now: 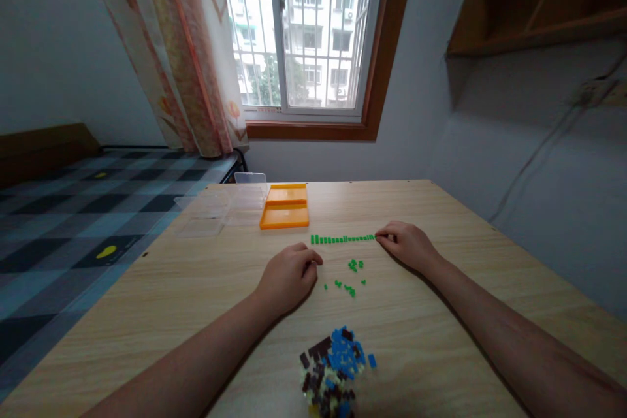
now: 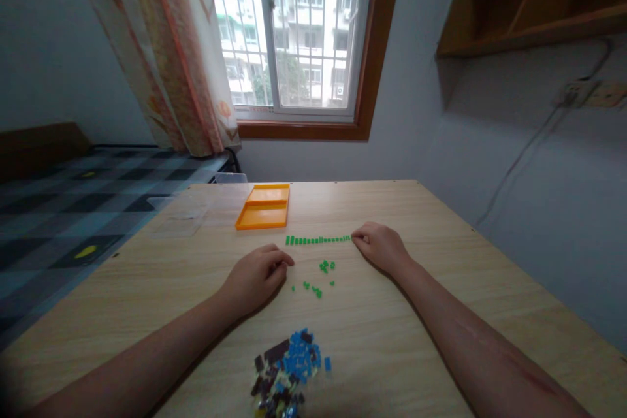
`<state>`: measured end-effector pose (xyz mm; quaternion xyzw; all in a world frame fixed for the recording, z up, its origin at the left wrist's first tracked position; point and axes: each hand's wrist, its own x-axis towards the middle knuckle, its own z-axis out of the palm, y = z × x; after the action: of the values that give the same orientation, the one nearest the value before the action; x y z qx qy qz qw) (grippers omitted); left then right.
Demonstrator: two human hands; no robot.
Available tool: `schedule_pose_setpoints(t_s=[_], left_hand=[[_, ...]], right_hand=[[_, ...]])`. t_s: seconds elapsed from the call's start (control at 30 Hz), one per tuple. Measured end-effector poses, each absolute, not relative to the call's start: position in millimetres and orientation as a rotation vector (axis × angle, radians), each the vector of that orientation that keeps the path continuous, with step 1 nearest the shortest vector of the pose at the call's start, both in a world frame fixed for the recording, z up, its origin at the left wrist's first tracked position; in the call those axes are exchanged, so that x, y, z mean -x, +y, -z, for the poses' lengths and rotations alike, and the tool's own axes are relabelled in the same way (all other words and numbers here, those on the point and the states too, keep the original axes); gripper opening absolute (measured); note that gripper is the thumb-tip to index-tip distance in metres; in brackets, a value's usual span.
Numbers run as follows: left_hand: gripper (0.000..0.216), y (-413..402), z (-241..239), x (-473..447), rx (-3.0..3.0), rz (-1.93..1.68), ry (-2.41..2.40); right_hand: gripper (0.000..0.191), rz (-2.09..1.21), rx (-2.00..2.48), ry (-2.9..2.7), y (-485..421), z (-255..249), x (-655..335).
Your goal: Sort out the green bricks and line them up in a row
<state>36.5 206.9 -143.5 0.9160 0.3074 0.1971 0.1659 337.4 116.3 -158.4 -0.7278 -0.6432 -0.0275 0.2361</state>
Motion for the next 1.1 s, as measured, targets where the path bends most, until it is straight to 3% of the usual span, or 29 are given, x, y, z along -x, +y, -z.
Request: schedule_pose_setpoints(t_s=[1.1], left_hand=[[0.024,205.2,141.8,-35.3,-2.600,-0.552,0.866]], right_hand=[[0.019,-0.007,1.944,-1.695,117.7,163.7,-343.1]])
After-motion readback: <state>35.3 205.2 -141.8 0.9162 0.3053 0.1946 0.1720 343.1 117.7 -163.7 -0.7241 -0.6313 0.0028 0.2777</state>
